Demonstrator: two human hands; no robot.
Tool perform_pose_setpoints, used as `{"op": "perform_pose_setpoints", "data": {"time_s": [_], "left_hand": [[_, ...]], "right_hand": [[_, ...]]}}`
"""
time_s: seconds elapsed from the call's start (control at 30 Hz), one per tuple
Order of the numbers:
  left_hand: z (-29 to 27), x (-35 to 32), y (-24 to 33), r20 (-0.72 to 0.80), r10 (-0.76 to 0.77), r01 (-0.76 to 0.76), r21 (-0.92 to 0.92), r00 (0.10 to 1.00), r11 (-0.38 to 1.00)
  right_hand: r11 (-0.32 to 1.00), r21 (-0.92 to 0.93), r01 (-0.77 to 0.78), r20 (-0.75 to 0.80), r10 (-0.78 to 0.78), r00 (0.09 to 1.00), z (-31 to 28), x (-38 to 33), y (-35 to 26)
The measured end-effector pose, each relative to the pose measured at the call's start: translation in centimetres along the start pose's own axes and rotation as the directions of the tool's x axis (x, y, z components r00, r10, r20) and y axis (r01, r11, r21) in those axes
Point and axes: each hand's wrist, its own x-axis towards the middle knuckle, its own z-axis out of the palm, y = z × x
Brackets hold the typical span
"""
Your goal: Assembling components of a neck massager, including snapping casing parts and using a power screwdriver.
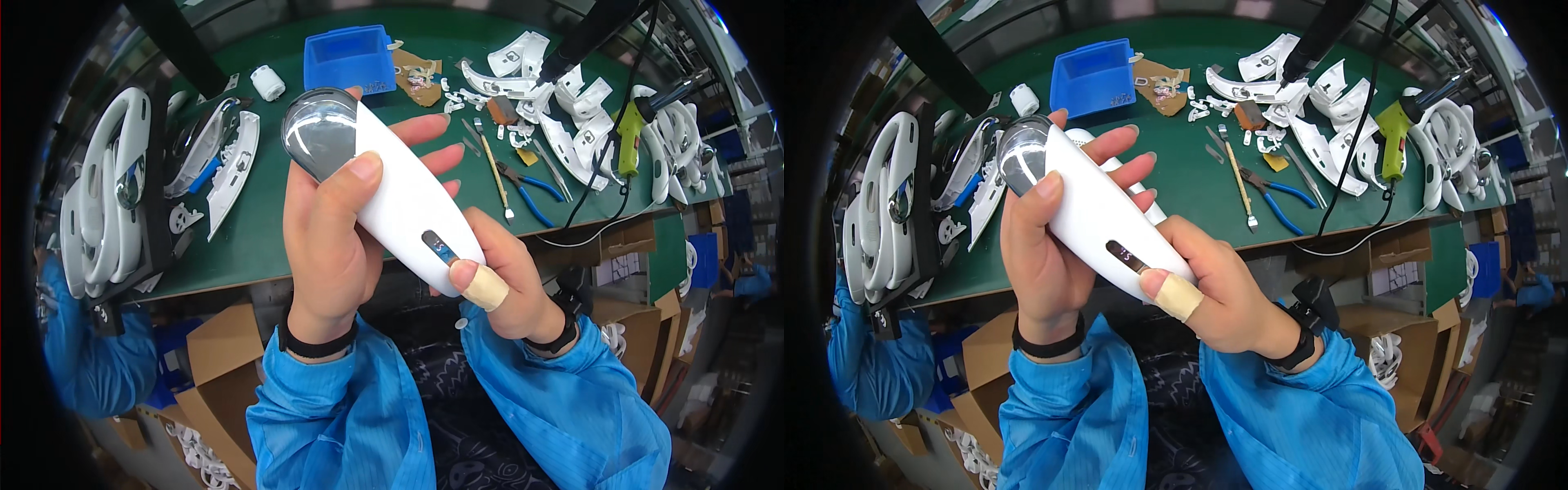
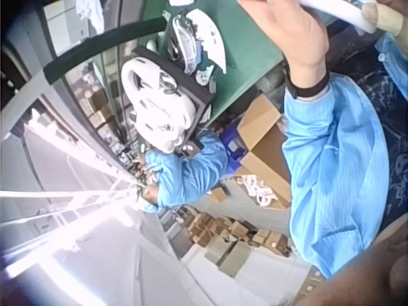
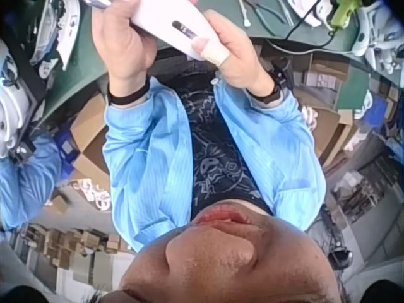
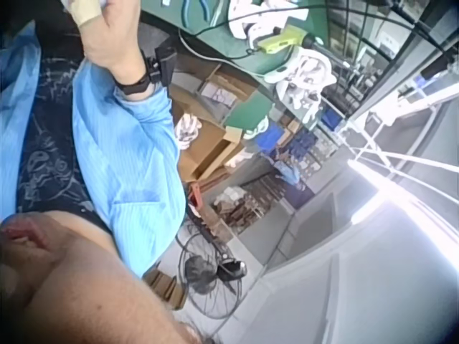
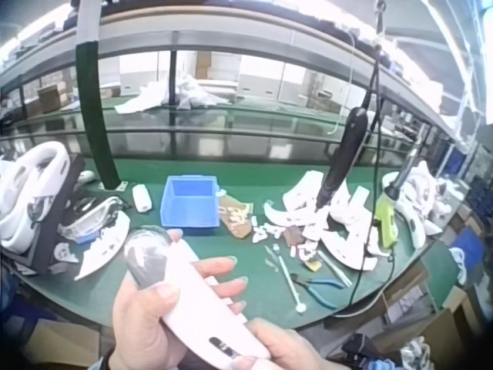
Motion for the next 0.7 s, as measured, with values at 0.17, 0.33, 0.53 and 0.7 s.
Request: {"op": "perform_pose_setpoints", "data": {"time_s": [0.17, 0.33, 0.53, 0.7], "left_hand": [[-0.06, 0.28, -0.12, 0.006, -0.001, 0.001, 0.004, 1.000, 1.000], [0.05, 0.30, -0.06, 0.002, 0.015, -0.015, 0.005, 1.000, 1.000], [-0.03, 0.31, -0.15, 0.011, 0.004, -0.004, -0.003, 1.000, 1.000], [-0.08, 0.30, -0.22, 0.013, 0.009, -0.009, -0.002, 1.000, 1.000]], "right_hand": [[1.000, 0.021, 0.001, -0.003, -0.001, 1.000, -0.07, 0.10, 0.28], [1.000, 0.009, -0.018, -0.018, 0.019, 1.000, -0.09, 0.09, -0.06], [0.999, 0.045, 0.008, -0.024, -0.007, 1.000, 0.16, 0.08, 0.21], [0.999, 0.047, 0.002, -0.024, -0.001, 1.000, 0.07, -0.03, 0.27]]}}
